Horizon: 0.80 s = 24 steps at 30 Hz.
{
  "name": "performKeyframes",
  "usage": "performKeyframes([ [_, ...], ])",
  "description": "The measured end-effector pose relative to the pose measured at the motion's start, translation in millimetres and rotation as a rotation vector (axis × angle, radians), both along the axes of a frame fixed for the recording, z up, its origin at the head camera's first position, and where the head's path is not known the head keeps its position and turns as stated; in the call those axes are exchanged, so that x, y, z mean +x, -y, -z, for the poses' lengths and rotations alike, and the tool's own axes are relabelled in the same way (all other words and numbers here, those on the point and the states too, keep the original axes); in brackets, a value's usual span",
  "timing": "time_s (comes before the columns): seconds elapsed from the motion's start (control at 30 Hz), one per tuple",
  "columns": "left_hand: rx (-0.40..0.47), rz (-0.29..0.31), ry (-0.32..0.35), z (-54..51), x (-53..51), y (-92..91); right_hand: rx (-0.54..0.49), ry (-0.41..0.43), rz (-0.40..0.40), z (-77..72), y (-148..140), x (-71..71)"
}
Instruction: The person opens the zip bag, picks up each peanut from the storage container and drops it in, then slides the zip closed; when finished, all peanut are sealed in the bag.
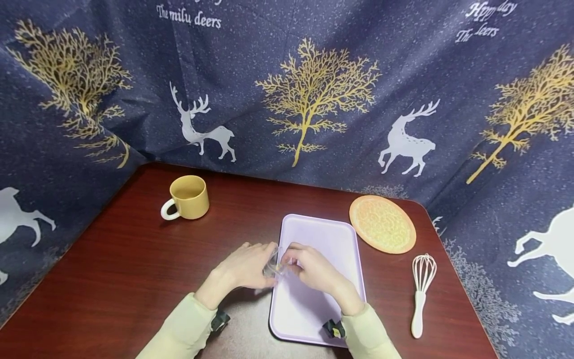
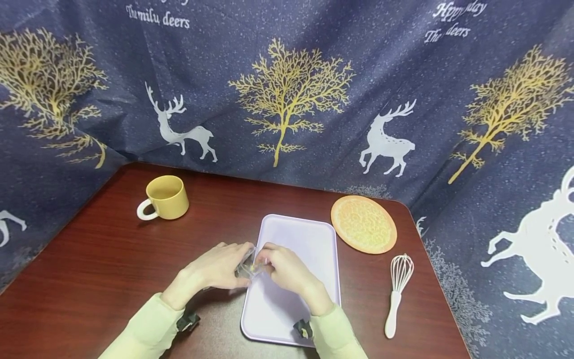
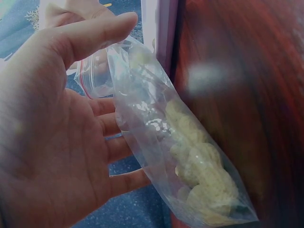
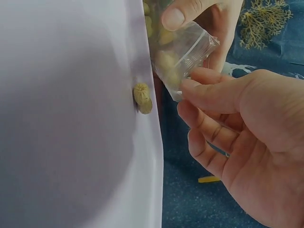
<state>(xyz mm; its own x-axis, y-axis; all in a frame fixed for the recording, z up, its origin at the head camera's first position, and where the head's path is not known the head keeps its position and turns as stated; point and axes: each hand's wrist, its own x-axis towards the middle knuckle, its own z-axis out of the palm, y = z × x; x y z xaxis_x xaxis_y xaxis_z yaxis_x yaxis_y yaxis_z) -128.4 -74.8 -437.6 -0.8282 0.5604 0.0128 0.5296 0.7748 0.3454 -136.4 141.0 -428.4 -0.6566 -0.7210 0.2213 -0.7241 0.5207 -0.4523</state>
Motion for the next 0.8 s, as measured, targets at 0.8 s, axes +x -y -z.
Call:
performKeyframes([
  [0.8,-0.008,-0.001,0.012,-2.0,1.3,0.3,-0.078,0.092,0.043,3.3,-7.7,-5.2],
])
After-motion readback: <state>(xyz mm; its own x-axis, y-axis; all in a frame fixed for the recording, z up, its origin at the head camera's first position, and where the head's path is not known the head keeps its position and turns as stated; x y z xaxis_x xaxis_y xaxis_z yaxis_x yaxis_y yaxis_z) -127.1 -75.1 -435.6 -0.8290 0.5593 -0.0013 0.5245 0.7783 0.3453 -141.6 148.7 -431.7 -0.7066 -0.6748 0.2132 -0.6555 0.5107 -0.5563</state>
